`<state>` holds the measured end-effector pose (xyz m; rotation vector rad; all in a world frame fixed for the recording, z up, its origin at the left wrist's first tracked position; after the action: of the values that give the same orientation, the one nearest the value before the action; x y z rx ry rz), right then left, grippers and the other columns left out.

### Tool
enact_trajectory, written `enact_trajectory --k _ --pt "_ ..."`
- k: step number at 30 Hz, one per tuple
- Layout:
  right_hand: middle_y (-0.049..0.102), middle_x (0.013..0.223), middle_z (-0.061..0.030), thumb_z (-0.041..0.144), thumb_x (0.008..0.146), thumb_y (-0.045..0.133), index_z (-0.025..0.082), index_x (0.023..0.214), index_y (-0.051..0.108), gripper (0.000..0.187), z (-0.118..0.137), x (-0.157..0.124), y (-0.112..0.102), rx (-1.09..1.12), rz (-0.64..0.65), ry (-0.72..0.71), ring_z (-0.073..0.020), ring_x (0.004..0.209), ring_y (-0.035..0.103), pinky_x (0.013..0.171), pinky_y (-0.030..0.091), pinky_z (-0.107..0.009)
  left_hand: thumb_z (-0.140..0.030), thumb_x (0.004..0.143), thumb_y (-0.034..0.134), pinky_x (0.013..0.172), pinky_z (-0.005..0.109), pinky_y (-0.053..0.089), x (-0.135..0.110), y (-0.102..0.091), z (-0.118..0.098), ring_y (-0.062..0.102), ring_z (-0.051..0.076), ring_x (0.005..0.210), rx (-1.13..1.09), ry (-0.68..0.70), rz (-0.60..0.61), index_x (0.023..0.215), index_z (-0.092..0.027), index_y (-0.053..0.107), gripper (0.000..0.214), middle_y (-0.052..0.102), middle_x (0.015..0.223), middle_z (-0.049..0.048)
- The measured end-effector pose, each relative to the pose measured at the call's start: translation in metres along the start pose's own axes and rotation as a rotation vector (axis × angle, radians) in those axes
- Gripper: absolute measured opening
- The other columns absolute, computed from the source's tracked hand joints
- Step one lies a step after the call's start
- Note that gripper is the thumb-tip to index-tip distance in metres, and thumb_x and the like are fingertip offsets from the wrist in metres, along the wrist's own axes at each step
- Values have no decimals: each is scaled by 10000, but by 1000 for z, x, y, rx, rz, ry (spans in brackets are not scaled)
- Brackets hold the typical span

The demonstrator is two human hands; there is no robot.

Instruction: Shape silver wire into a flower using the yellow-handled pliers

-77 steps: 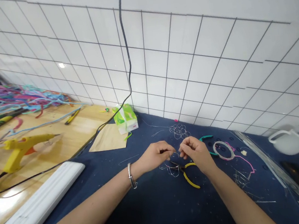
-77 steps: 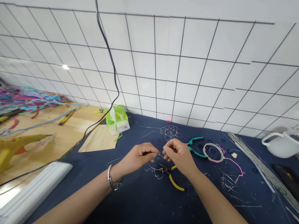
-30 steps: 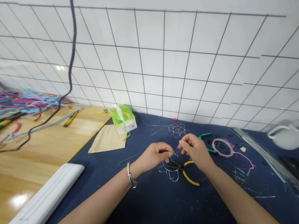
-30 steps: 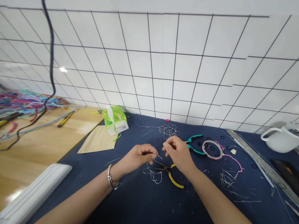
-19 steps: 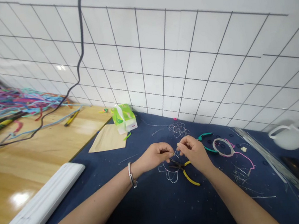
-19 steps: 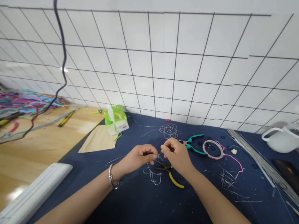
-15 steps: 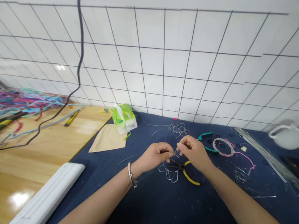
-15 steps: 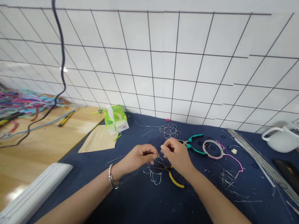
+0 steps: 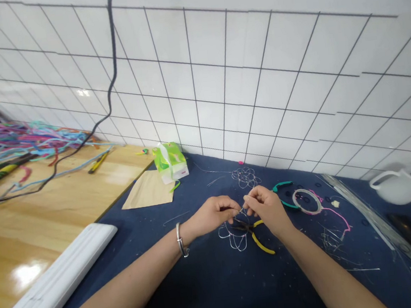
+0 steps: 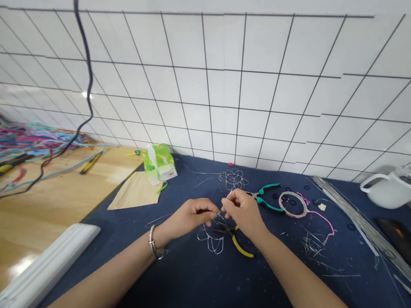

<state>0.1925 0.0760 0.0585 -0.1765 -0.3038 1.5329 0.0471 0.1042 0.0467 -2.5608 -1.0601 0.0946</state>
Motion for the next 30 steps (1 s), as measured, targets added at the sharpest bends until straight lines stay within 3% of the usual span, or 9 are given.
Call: enact_trajectory --k 15,30 --pt "603 616 18 336 775 504 188 703 493 165 -6 1 2 -121 -10 54 -103 488 569 484 421 -210 -139 782 495 608 188 444 -2 2 -8 569 92 668 233 117 13 854 -183 650 176 594 791 10" --pt "609 605 12 337 761 514 182 695 495 169 -15 2 4 -92 25 110 -97 462 559 431 400 -191 -136 773 524 604 183 435 -2 5 -5 581 94 672 279 112 37 837 -181 650 148 623 758 -4"
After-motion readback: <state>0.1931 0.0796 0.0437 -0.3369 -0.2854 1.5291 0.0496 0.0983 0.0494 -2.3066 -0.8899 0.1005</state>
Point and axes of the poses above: each hand's wrist, its own x-axis towards the middle knuckle, its own y-axis out of the palm, z = x × y, the point moved 5 cm from there along x, towards the middle knuckle
